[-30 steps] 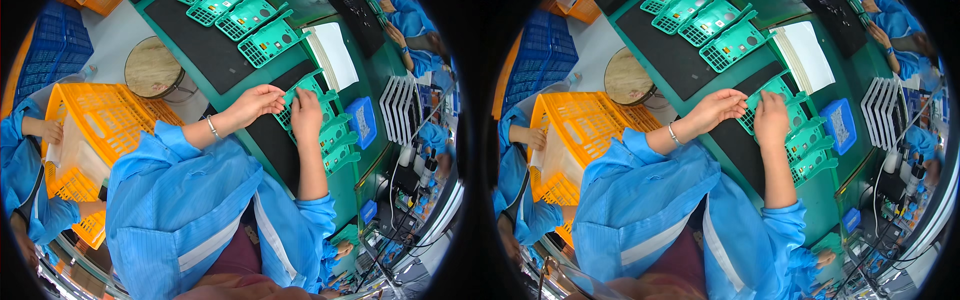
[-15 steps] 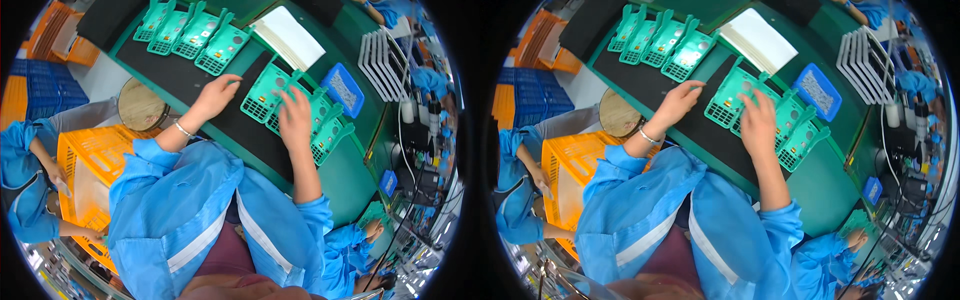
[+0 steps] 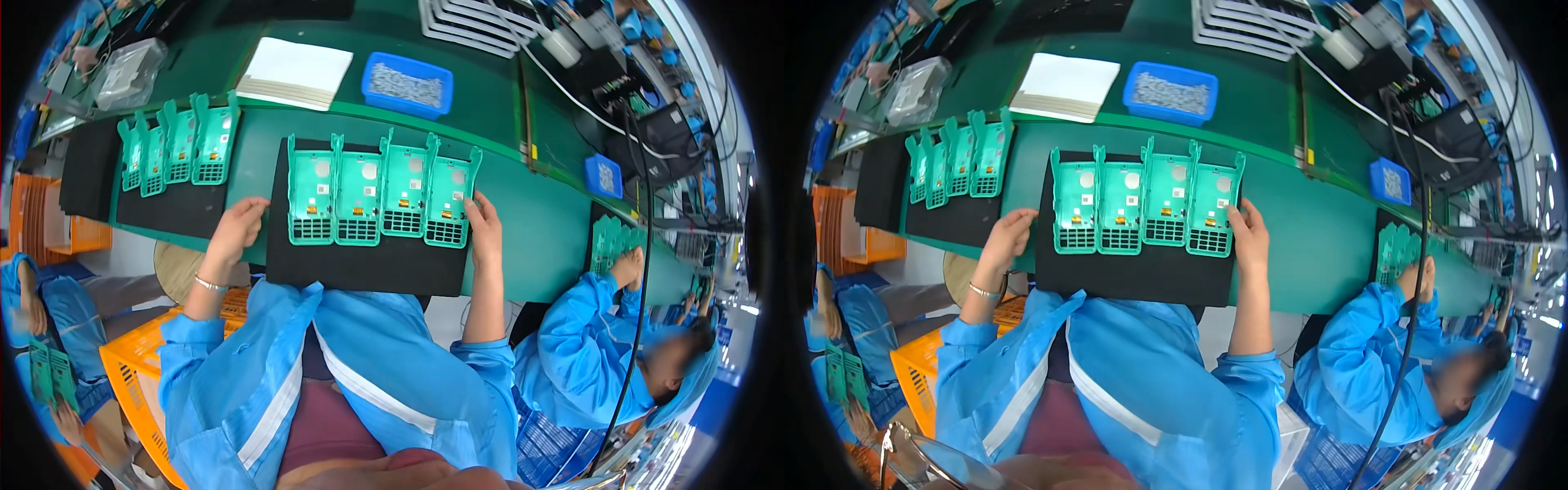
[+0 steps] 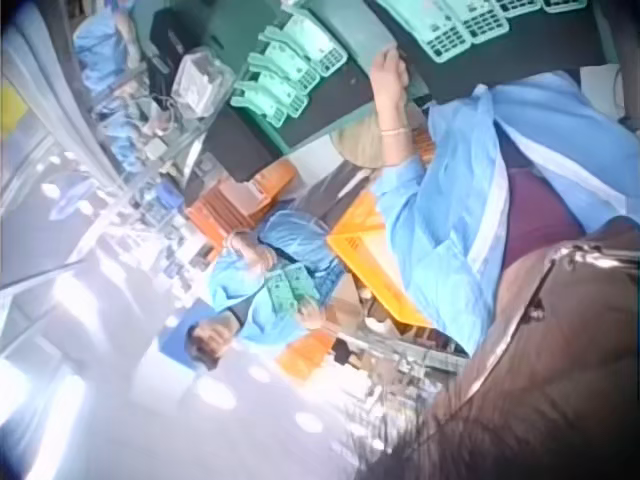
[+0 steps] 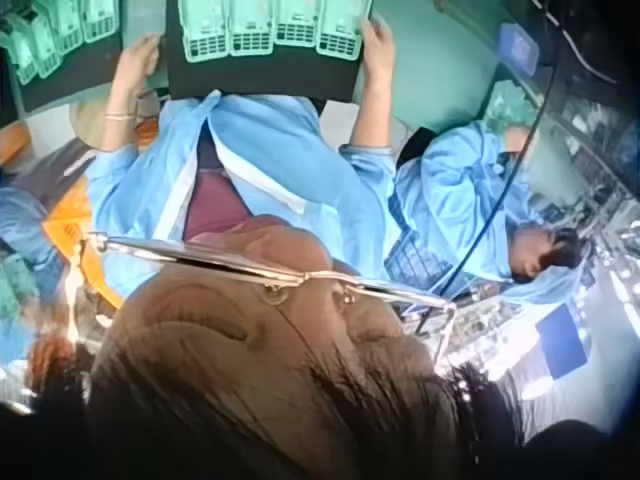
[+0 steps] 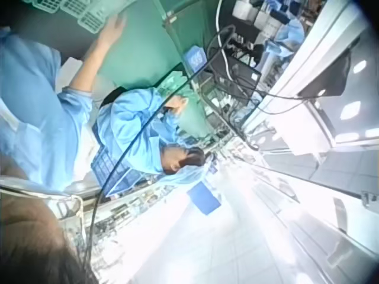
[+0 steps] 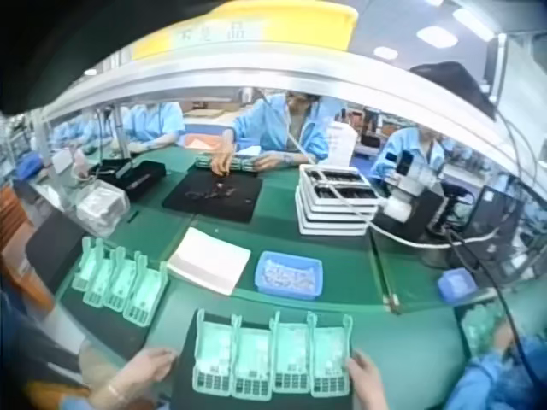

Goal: Assembling small electronic components into green plastic housings on an assembly line.

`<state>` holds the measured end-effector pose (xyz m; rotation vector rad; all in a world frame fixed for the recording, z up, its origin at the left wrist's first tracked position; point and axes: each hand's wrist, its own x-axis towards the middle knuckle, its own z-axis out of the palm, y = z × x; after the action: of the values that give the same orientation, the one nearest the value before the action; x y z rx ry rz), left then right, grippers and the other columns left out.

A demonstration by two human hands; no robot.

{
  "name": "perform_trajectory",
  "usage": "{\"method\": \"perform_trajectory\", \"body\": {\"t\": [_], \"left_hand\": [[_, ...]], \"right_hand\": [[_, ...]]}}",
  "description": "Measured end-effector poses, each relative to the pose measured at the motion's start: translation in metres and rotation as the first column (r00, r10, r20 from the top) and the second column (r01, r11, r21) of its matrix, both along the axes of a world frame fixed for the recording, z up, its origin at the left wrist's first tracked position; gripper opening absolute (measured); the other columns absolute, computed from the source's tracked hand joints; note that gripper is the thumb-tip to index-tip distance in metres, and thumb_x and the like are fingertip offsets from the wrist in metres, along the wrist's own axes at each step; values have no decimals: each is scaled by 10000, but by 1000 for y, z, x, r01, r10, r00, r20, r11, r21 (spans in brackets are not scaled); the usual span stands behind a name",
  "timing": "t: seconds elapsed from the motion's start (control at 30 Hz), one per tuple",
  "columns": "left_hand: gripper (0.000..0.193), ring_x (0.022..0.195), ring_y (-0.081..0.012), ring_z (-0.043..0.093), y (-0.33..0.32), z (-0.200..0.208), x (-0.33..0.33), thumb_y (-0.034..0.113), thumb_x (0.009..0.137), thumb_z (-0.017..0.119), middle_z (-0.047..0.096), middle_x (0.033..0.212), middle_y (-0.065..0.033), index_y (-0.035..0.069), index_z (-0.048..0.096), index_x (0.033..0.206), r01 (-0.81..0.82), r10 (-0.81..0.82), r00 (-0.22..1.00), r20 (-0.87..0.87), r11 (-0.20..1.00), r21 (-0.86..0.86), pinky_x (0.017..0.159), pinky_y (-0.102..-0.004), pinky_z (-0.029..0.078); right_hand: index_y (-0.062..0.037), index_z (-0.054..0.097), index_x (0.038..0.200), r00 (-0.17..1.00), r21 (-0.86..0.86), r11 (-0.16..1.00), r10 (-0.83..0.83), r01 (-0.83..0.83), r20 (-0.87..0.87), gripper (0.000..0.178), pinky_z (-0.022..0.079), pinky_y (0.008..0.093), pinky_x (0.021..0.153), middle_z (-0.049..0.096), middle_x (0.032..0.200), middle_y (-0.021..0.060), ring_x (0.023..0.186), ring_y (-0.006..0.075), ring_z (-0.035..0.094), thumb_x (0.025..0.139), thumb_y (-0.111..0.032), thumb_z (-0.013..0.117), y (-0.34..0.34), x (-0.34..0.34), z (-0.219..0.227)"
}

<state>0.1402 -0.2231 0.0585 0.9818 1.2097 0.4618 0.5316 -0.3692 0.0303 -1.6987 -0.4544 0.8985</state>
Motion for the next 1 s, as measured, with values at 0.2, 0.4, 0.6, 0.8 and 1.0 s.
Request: {"method": "perform_trajectory", "body": {"t": [0.2, 0.4, 0.6, 0.8, 1.0], "left_hand": [[232, 421, -5, 228, -39, 0, 66, 148, 938, 472, 295, 556, 98, 30, 512, 1133, 61, -9, 959, 283, 983, -173, 377, -179, 151], [303, 465, 2, 232, -34, 39, 166, 135, 951, 433, 260, 585, 96, 11, 492, 1222, 291, -193, 836, 513, 950, -117, 404, -175, 160], [331, 473, -21, 232, 5, 68, 259, 169, 940, 462, 285, 598, 76, 17, 479, 1234, 212, -195, 703, 684, 975, 61, 424, -178, 174], [286, 510, -53, 309, 46, 53, 255, 150, 924, 479, 400, 650, 34, 15, 492, 1176, 78, -32, 749, 662, 996, -40, 445, -188, 253], [243, 528, -62, 388, 73, 28, 193, 136, 919, 471, 462, 667, 14, 12, 523, 1121, -116, 78, 809, 583, 993, 28, 454, -199, 302]], "right_hand": [[101, 422, 1243, 996, 38, 999, -24, 27, -90, 549, 465, 298, 799, 602, 1045, 155, 938, 199, 591, 787, -113, 640, -57, 55, 0], [40, 524, 1129, 892, 195, 909, -286, 368, -349, 357, 493, 335, 776, 615, 996, 130, 871, 221, 618, 806, -89, 601, -150, 105, -43], [33, 461, 1224, 780, 398, 705, -359, 587, -513, 429, 473, 383, 853, 574, 1132, 140, 997, 262, 577, 874, -192, 563, -173, 118, -49], [2, 500, 1191, 623, 277, 565, -623, 777, -474, 386, 468, 342, 823, 587, 1107, 106, 960, 232, 578, 882, -218, 570, -145, 115, -44], [5, 504, 1202, 756, 340, 694, -466, 635, -459, 410, 458, 328, 831, 593, 1126, 103, 974, 205, 574, 895, -258, 564, -161, 145, -61]]}}
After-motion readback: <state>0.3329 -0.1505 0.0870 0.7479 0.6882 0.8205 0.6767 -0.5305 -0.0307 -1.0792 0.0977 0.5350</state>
